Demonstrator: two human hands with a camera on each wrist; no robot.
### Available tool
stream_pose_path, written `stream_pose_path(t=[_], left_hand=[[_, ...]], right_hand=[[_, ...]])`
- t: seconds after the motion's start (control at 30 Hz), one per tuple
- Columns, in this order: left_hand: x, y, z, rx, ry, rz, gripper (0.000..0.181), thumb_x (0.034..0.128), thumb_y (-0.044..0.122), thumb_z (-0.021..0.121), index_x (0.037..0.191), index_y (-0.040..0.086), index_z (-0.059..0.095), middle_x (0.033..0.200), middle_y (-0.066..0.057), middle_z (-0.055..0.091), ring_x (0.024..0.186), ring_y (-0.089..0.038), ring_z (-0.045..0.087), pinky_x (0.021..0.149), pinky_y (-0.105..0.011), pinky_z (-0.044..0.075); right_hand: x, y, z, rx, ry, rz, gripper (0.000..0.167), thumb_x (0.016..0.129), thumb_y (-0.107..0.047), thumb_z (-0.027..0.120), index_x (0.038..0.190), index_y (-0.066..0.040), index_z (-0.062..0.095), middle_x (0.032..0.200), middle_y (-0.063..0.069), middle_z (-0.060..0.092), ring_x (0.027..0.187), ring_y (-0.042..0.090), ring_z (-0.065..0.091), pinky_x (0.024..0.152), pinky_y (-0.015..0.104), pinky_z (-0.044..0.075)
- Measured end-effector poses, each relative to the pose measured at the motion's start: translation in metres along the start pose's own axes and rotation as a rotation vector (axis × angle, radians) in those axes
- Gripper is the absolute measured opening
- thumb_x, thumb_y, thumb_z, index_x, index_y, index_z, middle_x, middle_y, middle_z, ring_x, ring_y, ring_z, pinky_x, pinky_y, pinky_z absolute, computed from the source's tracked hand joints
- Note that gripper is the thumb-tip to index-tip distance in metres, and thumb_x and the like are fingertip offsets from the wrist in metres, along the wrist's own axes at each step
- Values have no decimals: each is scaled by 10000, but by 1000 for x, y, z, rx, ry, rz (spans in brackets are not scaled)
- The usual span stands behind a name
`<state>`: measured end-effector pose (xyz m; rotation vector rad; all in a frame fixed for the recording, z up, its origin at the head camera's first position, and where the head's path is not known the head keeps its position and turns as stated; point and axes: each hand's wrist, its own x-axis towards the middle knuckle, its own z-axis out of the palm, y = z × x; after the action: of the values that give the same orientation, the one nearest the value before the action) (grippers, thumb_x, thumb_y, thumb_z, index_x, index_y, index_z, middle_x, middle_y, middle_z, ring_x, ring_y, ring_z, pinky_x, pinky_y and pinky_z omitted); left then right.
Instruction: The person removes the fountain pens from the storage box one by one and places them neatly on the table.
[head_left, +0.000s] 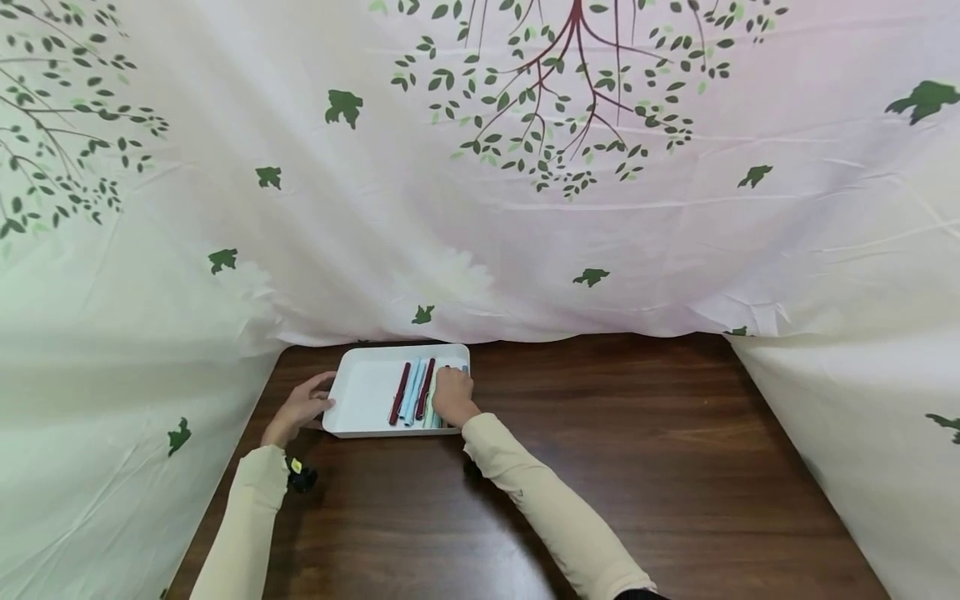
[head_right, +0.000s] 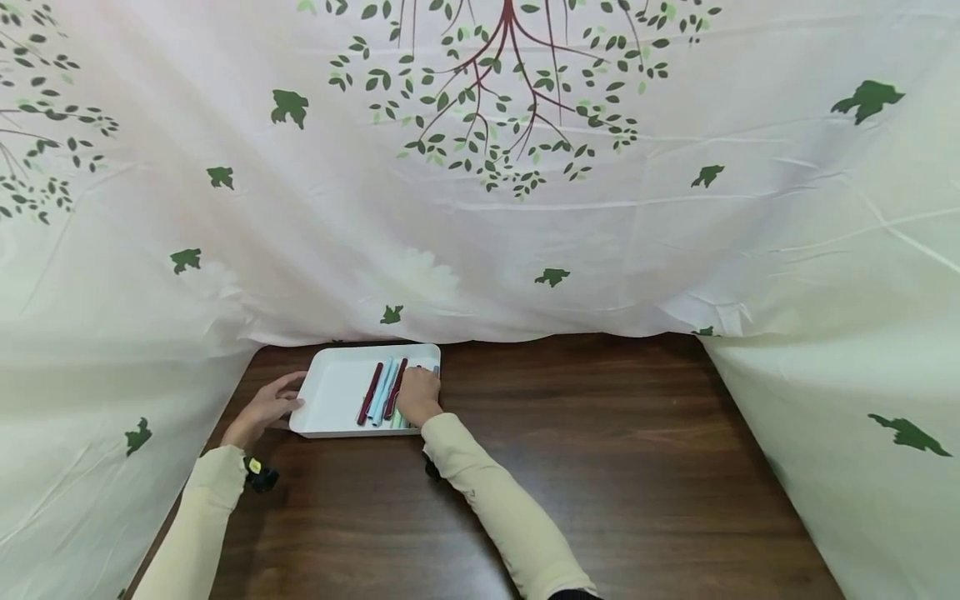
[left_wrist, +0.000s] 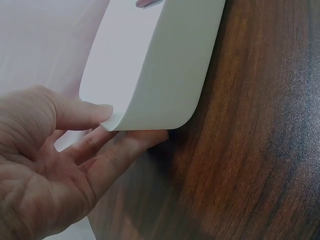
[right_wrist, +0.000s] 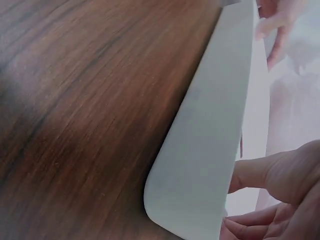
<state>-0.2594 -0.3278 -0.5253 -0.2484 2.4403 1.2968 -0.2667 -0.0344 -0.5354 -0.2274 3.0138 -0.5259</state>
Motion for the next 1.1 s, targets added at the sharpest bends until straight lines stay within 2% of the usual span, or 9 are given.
stream_pose_path(t=[0.1,0.23,0.3,0.37,0.47,0.6,0.73,0.9,1.1], left_hand=[[2,1,0,10,3,-1,648,1042,32,525,1641,35,276,1527,-401,409,1294,-509,550,821,-506,616],[3,4,1,7,7,-5,652,1042,20,520,1643,34,269,1522,-404,411,1297,-511,544,825,-520,612],[3,5,2,-1,7,-8,654,1040,10,519,1644,36,269,1523,-406,406,1300,-513,539,830,-526,611],[3,6,3,-4,8,-7,657,1037,-4,518,1644,36,271,1521,-408,406,1301,-514,538,830,-527,611],[2,6,3,-7,6,-4,657,1037,-10,514,1645,39,270,1520,-403,411,1297,-506,540,839,-528,609],[2,6,2,2,4,11,655,1037,-4,514,1642,26,266,1513,-408,415,1277,-497,557,837,-524,609],[2,5,1,19,13,15,651,1037,-1,522,1640,29,278,1504,-403,433,1258,-489,576,806,-502,615],[2,4,3,26,27,9,654,1031,-18,522,1639,35,289,1494,-401,445,1258,-498,575,787,-494,615],[1,3,5,16,34,10,652,1029,-21,518,1638,34,292,1478,-401,457,1233,-489,588,788,-491,614]], right_hand=[[2,3,-6,132,-21,46,431,967,-42,667,640,-138,403,560,13,345,536,147,322,495,300,306],[3,12,-15,334,-57,76,454,922,-72,735,628,-135,394,551,-4,342,514,148,318,489,295,284],[4,17,-19,447,-69,95,473,907,-78,758,601,-126,400,527,-12,371,476,129,353,468,272,311],[3,23,-23,555,-71,104,369,906,-75,758,638,-89,504,562,1,479,474,120,452,462,258,398],[1,30,-27,730,-87,118,110,928,-80,754,890,-3,685,744,82,668,587,180,666,552,327,589],[-3,38,-31,931,-139,128,333,949,-58,704,1257,63,661,991,210,715,752,286,745,716,468,647],[-4,44,-37,1031,-178,147,445,947,-40,683,1369,78,609,1098,272,702,820,301,741,796,507,636],[-4,54,-44,1084,-215,176,523,971,-20,706,1455,91,540,1195,291,682,938,372,754,822,502,631],[-5,64,-49,1112,-211,171,529,965,-2,715,1449,113,535,1134,279,717,832,310,753,745,444,647]])
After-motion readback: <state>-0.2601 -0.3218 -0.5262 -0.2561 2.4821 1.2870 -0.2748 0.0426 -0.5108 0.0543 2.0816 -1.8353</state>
